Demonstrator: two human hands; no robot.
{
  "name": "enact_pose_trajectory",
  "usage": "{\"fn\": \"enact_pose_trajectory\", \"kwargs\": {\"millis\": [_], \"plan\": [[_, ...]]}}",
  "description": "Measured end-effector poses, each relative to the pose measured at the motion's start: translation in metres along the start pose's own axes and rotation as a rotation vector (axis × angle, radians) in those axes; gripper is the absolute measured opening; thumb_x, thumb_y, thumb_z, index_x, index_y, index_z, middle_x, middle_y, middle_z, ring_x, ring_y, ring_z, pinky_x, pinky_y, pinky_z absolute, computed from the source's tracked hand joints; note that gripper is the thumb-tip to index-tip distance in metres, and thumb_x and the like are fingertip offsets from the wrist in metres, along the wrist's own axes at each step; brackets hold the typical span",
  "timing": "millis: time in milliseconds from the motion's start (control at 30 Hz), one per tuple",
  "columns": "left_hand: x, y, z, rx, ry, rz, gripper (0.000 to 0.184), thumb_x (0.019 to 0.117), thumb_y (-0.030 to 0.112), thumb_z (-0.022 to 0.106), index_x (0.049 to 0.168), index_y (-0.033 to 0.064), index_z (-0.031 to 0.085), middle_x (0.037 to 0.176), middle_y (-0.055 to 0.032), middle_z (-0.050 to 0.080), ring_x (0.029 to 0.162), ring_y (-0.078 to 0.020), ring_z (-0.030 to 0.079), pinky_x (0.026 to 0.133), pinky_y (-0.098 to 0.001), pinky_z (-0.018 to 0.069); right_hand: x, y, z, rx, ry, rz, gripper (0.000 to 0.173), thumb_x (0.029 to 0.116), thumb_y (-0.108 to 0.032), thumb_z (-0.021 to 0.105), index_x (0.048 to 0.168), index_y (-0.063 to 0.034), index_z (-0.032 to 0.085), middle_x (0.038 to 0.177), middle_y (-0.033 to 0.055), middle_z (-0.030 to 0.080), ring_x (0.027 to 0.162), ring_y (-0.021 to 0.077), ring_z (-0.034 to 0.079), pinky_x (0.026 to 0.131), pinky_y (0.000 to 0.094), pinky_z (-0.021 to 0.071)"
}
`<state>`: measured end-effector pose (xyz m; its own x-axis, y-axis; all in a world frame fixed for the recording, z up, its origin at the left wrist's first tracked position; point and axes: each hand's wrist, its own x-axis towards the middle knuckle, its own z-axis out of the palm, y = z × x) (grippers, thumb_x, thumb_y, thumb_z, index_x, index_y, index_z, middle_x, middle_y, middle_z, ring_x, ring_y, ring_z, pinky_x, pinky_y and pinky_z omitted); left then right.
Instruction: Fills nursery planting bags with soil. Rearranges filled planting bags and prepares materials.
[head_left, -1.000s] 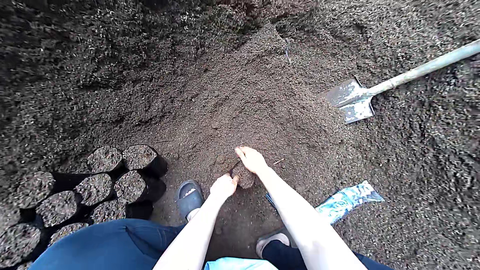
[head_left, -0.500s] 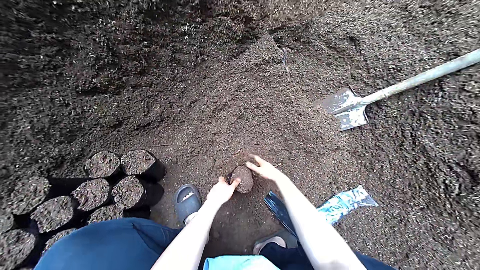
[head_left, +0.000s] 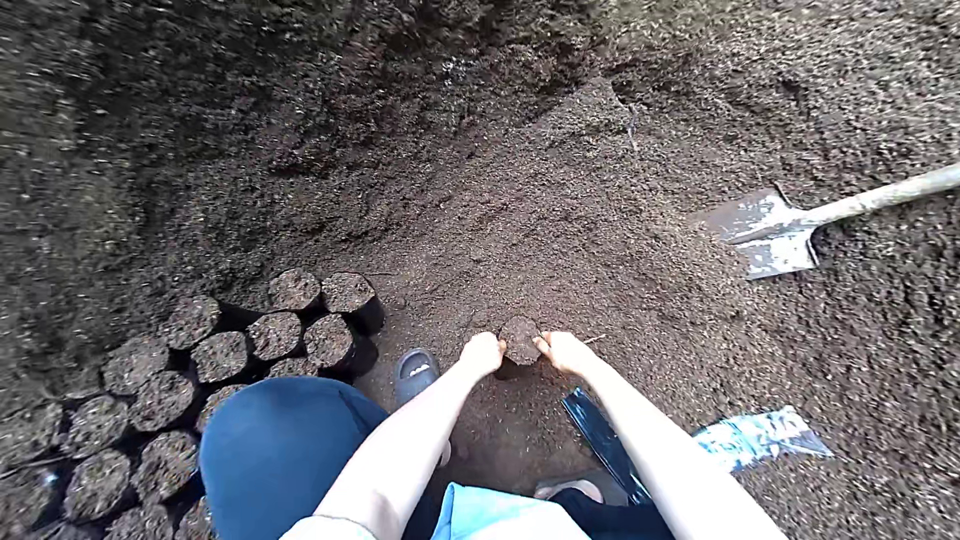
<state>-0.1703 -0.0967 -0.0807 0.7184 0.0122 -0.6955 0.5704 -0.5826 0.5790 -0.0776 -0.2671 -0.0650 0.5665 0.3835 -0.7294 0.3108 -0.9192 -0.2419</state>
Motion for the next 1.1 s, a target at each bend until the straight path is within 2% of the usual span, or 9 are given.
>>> {"fn": "enact_pose_trajectory", "kwargs": {"millis": [133, 267, 467, 567, 667, 800, 933, 1033, 1100], "plan": [[-0.027, -0.023, -0.057, -0.083, 0.088, 0.115, 0.044, 0.1124, 0.030, 0.040, 0.121, -0.0061, 0.064, 0.117, -0.0253, 0.067, 0.106, -0.0343, 0.068, 0.095, -0.0528, 0.0537, -0.015, -0.053, -0.031, 0.004, 0.099, -0.088, 0.048, 0.1125, -0.035, 0.036, 0.115, 0.0037, 0.064, 0.111, 0.0262, 0.067, 0.110, 0.0401, 0.065, 0.096, 0.0594, 0.0481], [-0.075, -0.050, -0.119, -0.220, 0.164, 0.107, 0.040, 0.1128, 0.027, 0.041, 0.121, -0.0045, 0.064, 0.117, -0.0212, 0.067, 0.106, -0.0261, 0.070, 0.095, -0.0450, 0.0575, -0.023, -0.119, -0.038, 0.029, 0.206, -0.178, 0.048, 0.1115, -0.038, 0.037, 0.106, -0.0006, 0.066, 0.102, 0.0219, 0.068, 0.102, 0.0383, 0.068, 0.088, 0.0597, 0.0511], [-0.103, -0.107, -0.163, 0.043, 0.323, -0.127, 0.044, 0.1096, 0.036, 0.048, 0.108, -0.0025, 0.070, 0.102, -0.0216, 0.071, 0.096, -0.0332, 0.070, 0.090, -0.0553, 0.0545, 0.015, -0.198, 0.004, 0.113, 0.188, -0.295, 0.046, 0.1114, -0.037, 0.038, 0.112, -0.0012, 0.067, 0.109, 0.0210, 0.069, 0.109, 0.0363, 0.068, 0.092, 0.0574, 0.0521], [-0.098, -0.123, -0.160, 0.303, 0.427, -0.348, 0.061, 0.0978, 0.050, 0.066, 0.133, 0.0010, 0.059, 0.119, -0.0293, 0.067, 0.113, -0.0480, 0.065, 0.093, -0.0696, 0.0498, 0.065, -0.217, 0.061, 0.160, 0.027, -0.274, 0.053, 0.1111, -0.042, 0.038, 0.132, 0.0006, 0.061, 0.133, 0.0240, 0.063, 0.127, 0.0379, 0.060, 0.106, 0.0584, 0.0471], [-0.093, -0.120, -0.158, 0.413, 0.448, -0.381, 0.062, 0.0967, 0.046, 0.069, 0.142, 0.0063, 0.054, 0.133, -0.0263, 0.062, 0.122, -0.0470, 0.061, 0.095, -0.0695, 0.0485, 0.069, -0.222, 0.068, 0.202, -0.079, -0.285, 0.058, 0.1108, -0.046, 0.037, 0.134, 0.0026, 0.059, 0.135, 0.0259, 0.061, 0.129, 0.0389, 0.058, 0.107, 0.0593, 0.0450], [-0.079, -0.116, -0.154, 0.515, 0.437, -0.270, 0.050, 0.1017, 0.044, 0.062, 0.137, 0.0080, 0.061, 0.138, -0.0250, 0.060, 0.126, -0.0482, 0.059, 0.096, -0.0718, 0.0470, 0.056, -0.172, 0.025, 0.269, -0.088, -0.338, 0.062, 0.1100, -0.050, 0.036, 0.137, 0.0016, 0.059, 0.134, 0.0266, 0.062, 0.127, 0.0397, 0.059, 0.108, 0.0601, 0.0429], [-0.074, -0.110, -0.151, 0.668, 0.452, -0.223, 0.056, 0.1094, 0.051, 0.038, 0.129, 0.0089, 0.069, 0.133, -0.0266, 0.064, 0.126, -0.0514, 0.058, 0.092, -0.0757, 0.0448, 0.044, -0.045, 0.003, 0.396, 0.147, -0.222, 0.046, 0.1107, -0.035, 0.045, 0.136, 0.0004, 0.059, 0.133, 0.0260, 0.063, 0.128, 0.0396, 0.059, 0.110, 0.0606, 0.0418], [-0.069, -0.116, -0.154, 0.710, 0.516, -0.114, 0.038, 0.0987, 0.039, 0.069, 0.118, 0.0061, 0.071, 0.126, -0.0286, 0.066, 0.126, -0.0565, 0.054, 0.091, -0.0801, 0.0405, 0.029, 0.081, 0.032, 0.413, 0.248, 0.112, 0.042, 0.1096, -0.031, 0.048, 0.137, -0.0010, 0.059, 0.132, 0.0263, 0.063, 0.126, 0.0420, 0.060, 0.108, 0.0633, 0.0430], [-0.065, -0.115, -0.154, 0.671, 0.542, -0.076, 0.049, 0.0905, 0.034, 0.080, 0.126, 0.0048, 0.066, 0.133, -0.0310, 0.059, 0.131, -0.0586, 0.046, 0.096, -0.0809, 0.0354, 0.012, 0.146, 0.066, 0.347, 0.241, 0.320, 0.042, 0.1077, -0.029, 0.051, 0.137, 0.0004, 0.058, 0.132, 0.0282, 0.062, 0.126, 0.0446, 0.059, 0.106, 0.0656, 0.0440]]}}
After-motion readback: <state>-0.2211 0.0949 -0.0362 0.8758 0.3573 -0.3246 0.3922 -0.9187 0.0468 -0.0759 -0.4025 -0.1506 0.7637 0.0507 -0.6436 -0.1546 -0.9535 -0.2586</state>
